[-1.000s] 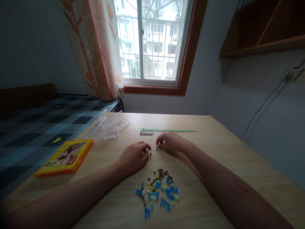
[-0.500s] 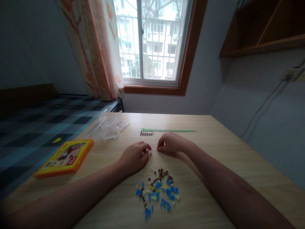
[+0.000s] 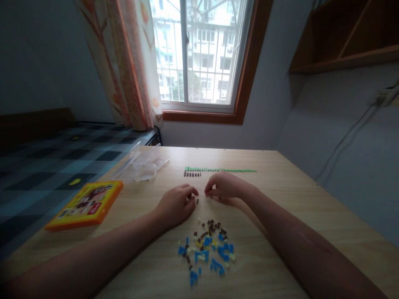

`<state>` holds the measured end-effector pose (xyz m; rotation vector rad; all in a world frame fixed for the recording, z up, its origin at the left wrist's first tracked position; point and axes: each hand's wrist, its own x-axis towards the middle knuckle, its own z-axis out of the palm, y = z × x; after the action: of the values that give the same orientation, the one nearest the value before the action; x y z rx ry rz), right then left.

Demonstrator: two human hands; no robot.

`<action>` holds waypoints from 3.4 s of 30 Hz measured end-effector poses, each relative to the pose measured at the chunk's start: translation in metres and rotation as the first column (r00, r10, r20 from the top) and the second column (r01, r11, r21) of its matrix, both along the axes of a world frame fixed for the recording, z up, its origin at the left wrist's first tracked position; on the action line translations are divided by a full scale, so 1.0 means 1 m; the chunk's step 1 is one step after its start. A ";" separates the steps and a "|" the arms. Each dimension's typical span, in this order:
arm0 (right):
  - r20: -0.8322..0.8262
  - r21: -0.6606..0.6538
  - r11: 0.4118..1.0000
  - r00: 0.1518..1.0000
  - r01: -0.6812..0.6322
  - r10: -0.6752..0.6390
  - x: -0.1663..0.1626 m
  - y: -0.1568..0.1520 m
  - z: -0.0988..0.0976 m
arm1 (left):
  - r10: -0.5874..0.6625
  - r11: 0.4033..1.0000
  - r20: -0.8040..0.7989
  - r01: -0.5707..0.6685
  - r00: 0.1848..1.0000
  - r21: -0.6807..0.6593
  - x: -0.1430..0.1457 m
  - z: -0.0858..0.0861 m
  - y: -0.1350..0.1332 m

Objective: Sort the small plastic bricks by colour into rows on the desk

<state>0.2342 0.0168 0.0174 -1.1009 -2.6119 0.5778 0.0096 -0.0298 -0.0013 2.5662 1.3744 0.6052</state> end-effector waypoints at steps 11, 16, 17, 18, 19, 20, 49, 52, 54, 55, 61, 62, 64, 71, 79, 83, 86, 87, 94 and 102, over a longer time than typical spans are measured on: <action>0.053 0.330 0.936 0.988 0.121 -0.146 -0.002 0.008 -0.017 | 0.004 1.000 0.010 -0.004 1.000 0.004 0.002 0.001 -0.001; 0.041 0.378 0.891 0.957 0.251 -0.287 -0.007 0.017 -0.029 | 0.014 1.000 0.010 -0.014 1.000 0.006 0.002 -0.001 0.000; 0.041 0.383 0.883 0.950 0.270 -0.308 -0.008 0.018 -0.030 | 0.015 1.000 0.011 -0.015 1.000 0.004 0.002 -0.002 0.000; 0.044 0.387 0.876 0.943 0.287 -0.329 -0.009 0.019 -0.031 | 0.016 1.000 0.012 -0.016 1.000 0.004 0.002 -0.002 0.000; 0.049 0.391 0.869 0.936 0.302 -0.348 -0.010 0.020 -0.032 | 0.017 1.000 0.014 -0.017 1.000 0.005 0.002 -0.002 0.000; 0.056 0.395 0.863 0.930 0.314 -0.364 -0.011 0.021 -0.032 | 0.021 1.000 0.016 -0.021 1.000 0.007 0.002 -0.002 0.001; -0.225 0.251 0.951 0.966 0.181 -0.125 -0.009 0.006 -0.036 | 0.082 0.997 0.179 -0.078 0.980 -0.028 0.000 -0.003 0.007; -0.238 0.116 0.992 0.971 0.043 -0.015 -0.012 -0.004 -0.029 | 0.124 0.992 0.276 -0.109 0.953 -0.068 -0.001 -0.002 0.011; -0.219 0.051 0.999 0.976 0.007 0.005 -0.015 -0.009 -0.024 | 0.136 0.990 0.315 -0.117 0.939 -0.077 -0.002 -0.002 0.012; -0.203 0.031 1.000 0.979 0.000 0.007 -0.017 -0.012 -0.021 | 0.136 0.990 0.323 -0.118 0.937 -0.074 -0.002 -0.002 0.012; -0.088 0.113 0.994 0.996 0.016 -0.006 -0.026 -0.024 -0.013 | 0.114 0.993 0.271 -0.106 0.956 -0.041 -0.002 -0.003 0.010; -0.081 0.127 0.992 0.997 0.018 -0.007 -0.027 -0.025 -0.013 | 0.112 0.994 0.265 -0.106 0.958 -0.037 -0.002 -0.003 0.009; -0.078 0.143 0.990 0.997 0.020 -0.009 -0.028 -0.025 -0.015 | 0.111 0.994 0.260 -0.107 0.959 -0.030 -0.002 -0.004 0.009; -0.089 0.252 0.935 0.968 0.248 -0.233 -0.012 0.002 -0.031 | 0.105 0.995 0.248 -0.103 0.963 -0.020 -0.001 -0.004 0.009; -0.136 0.282 0.831 0.878 0.479 -0.459 -0.005 0.018 -0.044 | 0.102 0.995 0.219 -0.101 0.970 -0.019 -0.001 -0.005 0.010; -0.189 0.304 0.837 0.890 0.455 -0.415 -0.003 0.013 -0.042 | 0.095 0.995 0.213 -0.095 0.972 -0.013 -0.001 -0.004 0.009; -0.198 0.305 0.851 0.902 0.428 -0.383 -0.002 0.010 -0.041 | 0.100 0.995 0.195 -0.100 0.976 -0.009 -0.001 -0.004 0.008; -0.191 0.303 0.855 0.906 0.420 -0.377 -0.002 0.010 -0.041 | 0.101 0.995 0.189 -0.101 0.977 -0.009 -0.001 -0.004 0.008; -0.126 0.336 0.848 0.912 0.410 -0.390 -0.007 0.011 -0.042 | 0.109 0.994 0.171 -0.108 0.979 -0.013 0.000 -0.003 0.006; -0.056 0.340 0.818 0.879 0.463 -0.474 -0.014 0.021 -0.041 | 0.118 0.993 0.156 -0.116 0.981 -0.021 0.002 -0.001 0.005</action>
<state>0.2205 0.0380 -0.0240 -1.5544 -2.2076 -0.0105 0.0111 -0.0245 -0.0021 2.3831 1.4766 0.7977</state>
